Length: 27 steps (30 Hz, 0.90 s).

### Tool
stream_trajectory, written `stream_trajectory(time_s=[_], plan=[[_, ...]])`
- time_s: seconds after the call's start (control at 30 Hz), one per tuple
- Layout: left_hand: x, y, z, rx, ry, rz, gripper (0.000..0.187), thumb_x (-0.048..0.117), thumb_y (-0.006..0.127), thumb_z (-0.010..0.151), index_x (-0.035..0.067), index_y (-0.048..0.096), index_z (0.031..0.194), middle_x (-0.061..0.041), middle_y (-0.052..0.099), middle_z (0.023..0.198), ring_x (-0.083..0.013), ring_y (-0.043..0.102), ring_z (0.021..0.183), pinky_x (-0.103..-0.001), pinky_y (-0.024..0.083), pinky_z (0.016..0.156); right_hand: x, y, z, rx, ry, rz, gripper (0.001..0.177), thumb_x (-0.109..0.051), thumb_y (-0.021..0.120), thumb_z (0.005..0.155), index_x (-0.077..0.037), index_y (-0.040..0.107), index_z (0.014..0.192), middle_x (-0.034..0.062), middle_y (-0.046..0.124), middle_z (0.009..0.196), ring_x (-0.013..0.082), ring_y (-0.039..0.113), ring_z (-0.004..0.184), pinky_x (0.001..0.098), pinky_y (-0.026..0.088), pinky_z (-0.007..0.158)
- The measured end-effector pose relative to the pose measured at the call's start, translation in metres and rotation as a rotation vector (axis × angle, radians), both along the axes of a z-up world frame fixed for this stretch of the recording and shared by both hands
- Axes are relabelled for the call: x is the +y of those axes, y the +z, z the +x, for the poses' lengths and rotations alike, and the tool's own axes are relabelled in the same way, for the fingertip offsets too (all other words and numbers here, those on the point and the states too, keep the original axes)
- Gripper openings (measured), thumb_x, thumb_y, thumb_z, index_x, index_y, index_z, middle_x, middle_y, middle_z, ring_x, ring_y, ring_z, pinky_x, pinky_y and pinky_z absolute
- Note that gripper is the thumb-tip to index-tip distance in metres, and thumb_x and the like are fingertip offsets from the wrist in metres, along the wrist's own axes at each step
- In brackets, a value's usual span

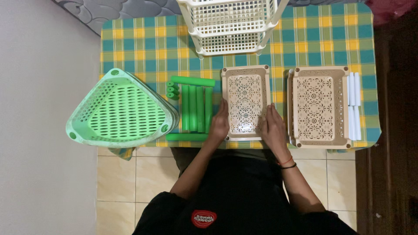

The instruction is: The person assembles two beige plastic baskets by inserting white plastic legs into the corner holes. They handle the baskets and legs by hand, aligning and pushing the legs into place, then lift and reposition the baskets to check fit.

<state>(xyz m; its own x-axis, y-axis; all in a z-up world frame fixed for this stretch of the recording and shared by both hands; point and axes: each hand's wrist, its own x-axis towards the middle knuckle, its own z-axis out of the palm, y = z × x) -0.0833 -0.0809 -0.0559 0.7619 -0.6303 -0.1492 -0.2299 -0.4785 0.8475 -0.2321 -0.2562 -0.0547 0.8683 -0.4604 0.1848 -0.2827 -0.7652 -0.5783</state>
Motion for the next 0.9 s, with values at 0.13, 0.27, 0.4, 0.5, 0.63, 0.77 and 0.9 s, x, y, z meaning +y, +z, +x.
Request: stream_trajectory(time_s=[0.13, 0.27, 0.4, 0.5, 0.63, 0.77, 0.9], plan=[[0.005, -0.006, 0.002, -0.356, -0.073, -0.201, 0.066, -0.016, 0.041, 0.087, -0.014, 0.034, 0.152, -0.040, 0.033, 0.155, -0.0512, 0.039, 0.143, -0.048, 0.049, 0.113, -0.006, 0.009, 0.000, 0.037, 0.026, -0.041, 0.048, -0.005, 0.055, 0.098, 0.018, 0.053, 0.140, 0.0393, 0.050, 0.146, 0.0480, 0.049, 0.139, 0.0490, 0.039, 0.119], [0.004, -0.015, 0.000, -0.396, -0.071, -0.161, 0.067, -0.019, 0.042, 0.085, -0.013, 0.036, 0.151, -0.038, 0.034, 0.156, -0.0505, 0.040, 0.144, -0.047, 0.049, 0.113, -0.006, 0.017, 0.003, 0.090, 0.012, -0.078, 0.047, -0.007, 0.058, 0.096, 0.019, 0.055, 0.136, 0.0401, 0.052, 0.143, 0.0487, 0.052, 0.136, 0.0488, 0.042, 0.116], [0.004, -0.012, -0.001, -0.296, -0.066, -0.113, 0.067, -0.018, 0.041, 0.085, -0.013, 0.036, 0.151, -0.038, 0.032, 0.156, -0.0486, 0.046, 0.138, -0.045, 0.054, 0.104, -0.006, 0.025, 0.008, 0.104, 0.009, -0.123, 0.047, -0.006, 0.060, 0.094, 0.019, 0.057, 0.133, 0.0398, 0.055, 0.139, 0.0486, 0.055, 0.132, 0.0497, 0.044, 0.113], [0.004, -0.009, -0.001, -0.365, -0.073, -0.098, 0.067, -0.017, 0.042, 0.085, -0.011, 0.038, 0.151, -0.038, 0.034, 0.156, -0.0504, 0.050, 0.134, -0.046, 0.056, 0.101, -0.006, 0.031, 0.010, 0.112, -0.008, -0.094, 0.043, -0.005, 0.060, 0.092, 0.017, 0.060, 0.130, 0.0385, 0.057, 0.138, 0.0485, 0.059, 0.126, 0.0481, 0.048, 0.109], [0.004, -0.010, 0.000, -0.339, -0.076, -0.051, 0.062, -0.013, 0.043, 0.089, -0.008, 0.039, 0.151, -0.038, 0.035, 0.156, -0.0508, 0.058, 0.123, -0.049, 0.058, 0.094, -0.006, 0.036, 0.011, 0.113, -0.023, -0.002, 0.041, -0.005, 0.060, 0.094, 0.015, 0.060, 0.130, 0.0378, 0.057, 0.138, 0.0478, 0.066, 0.111, 0.0462, 0.056, 0.097], [0.005, -0.012, 0.001, -0.298, -0.074, -0.011, 0.062, -0.010, 0.045, 0.090, -0.006, 0.039, 0.152, -0.035, 0.036, 0.158, -0.0509, 0.060, 0.118, -0.049, 0.057, 0.094, -0.008, 0.039, 0.009, 0.101, -0.022, 0.010, 0.044, -0.006, 0.063, 0.090, 0.015, 0.060, 0.129, 0.0369, 0.057, 0.138, 0.0477, 0.069, 0.105, 0.0458, 0.058, 0.089], [0.004, -0.016, 0.001, -0.310, -0.059, -0.068, 0.061, -0.007, 0.048, 0.094, -0.003, 0.039, 0.154, -0.031, 0.037, 0.159, -0.0492, 0.058, 0.125, -0.048, 0.056, 0.099, -0.010, 0.041, 0.009, 0.102, -0.017, 0.047, 0.048, -0.008, 0.063, 0.089, 0.015, 0.060, 0.130, 0.0363, 0.056, 0.140, 0.0475, 0.070, 0.102, 0.0456, 0.061, 0.085]])
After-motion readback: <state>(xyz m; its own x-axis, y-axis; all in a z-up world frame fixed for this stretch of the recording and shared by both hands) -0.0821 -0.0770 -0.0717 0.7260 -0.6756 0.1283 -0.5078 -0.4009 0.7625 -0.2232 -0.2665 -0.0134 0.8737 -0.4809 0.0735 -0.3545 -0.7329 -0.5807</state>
